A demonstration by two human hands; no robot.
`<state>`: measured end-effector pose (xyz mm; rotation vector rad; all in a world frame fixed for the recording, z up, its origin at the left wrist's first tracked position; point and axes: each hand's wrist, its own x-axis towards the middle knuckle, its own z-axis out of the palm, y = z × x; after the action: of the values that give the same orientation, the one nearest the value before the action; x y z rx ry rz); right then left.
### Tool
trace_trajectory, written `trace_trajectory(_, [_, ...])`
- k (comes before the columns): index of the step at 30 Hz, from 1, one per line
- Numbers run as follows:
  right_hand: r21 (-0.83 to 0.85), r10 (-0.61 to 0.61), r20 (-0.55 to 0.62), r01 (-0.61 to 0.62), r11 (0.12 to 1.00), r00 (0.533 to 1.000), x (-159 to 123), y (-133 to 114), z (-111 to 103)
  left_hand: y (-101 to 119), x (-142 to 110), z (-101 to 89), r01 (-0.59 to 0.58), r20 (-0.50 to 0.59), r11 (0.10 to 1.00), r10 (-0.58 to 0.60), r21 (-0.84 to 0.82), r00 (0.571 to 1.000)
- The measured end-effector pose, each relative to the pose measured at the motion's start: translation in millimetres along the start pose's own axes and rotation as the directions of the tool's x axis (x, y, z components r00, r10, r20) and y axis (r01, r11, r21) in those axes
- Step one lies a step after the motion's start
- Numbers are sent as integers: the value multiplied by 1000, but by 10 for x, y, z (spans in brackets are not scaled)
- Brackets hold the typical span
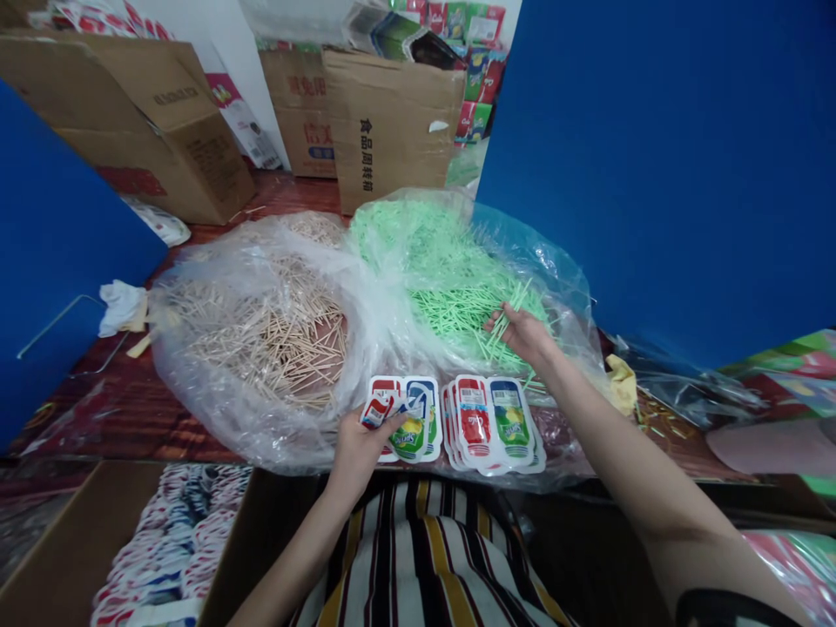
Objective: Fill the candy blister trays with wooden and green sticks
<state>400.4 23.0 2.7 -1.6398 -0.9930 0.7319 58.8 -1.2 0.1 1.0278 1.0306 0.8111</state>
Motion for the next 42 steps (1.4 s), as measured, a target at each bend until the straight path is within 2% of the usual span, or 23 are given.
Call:
trace_trajectory(6, [-12,-58,53,58,998,997,-128,23,185,-13,11,-15,2,-25,1000,-1,22,1000])
trace_trajectory(9, [-67,-91,126,100,993,988,-235,5,240,10,-6,-19,1,-21,1000,-1,24,1000])
trace_trajectory(14, [-118,-123,243,155,981,962,-343,2,244,50,-27,-17,9,-32,999,-8,32,999])
trace_trajectory(20, [-32,-166,268,182,983,949,-328,82,240,36,-9,-24,11,-38,1000,-11,5,999])
trace_trajectory(23, [45,-199,183,194,980,963,-285,82,237,26,-5,-30,4,-33,1000,-4,3,999])
trace_trajectory(27, [176,-232,-50,237,955,971,-265,-54,156,29,-3,-37,4,-32,1000,-4,1,999])
trace_trajectory(31, [340,-221,-205,281,897,953,-512,-217,93,11,13,-39,-5,-32,1000,5,-2,999])
trace_trajectory(33, [266,-252,-174,292,919,952,-732,-231,114,-8,24,-35,-1,-21,1000,0,-21,1000])
trace_trajectory(36, [-21,-293,7,293,956,956,-1041,-158,181,-29,31,-23,5,-12,1000,-5,-31,1000])
trace_trajectory(38, [-116,-292,88,301,946,952,-1172,-89,222,-33,31,-15,6,-10,1000,-6,-22,1000])
trace_trajectory(42, [-170,-321,80,330,928,944,-1265,-10,259,-38,30,-5,7,-3,1000,-7,-27,1000])
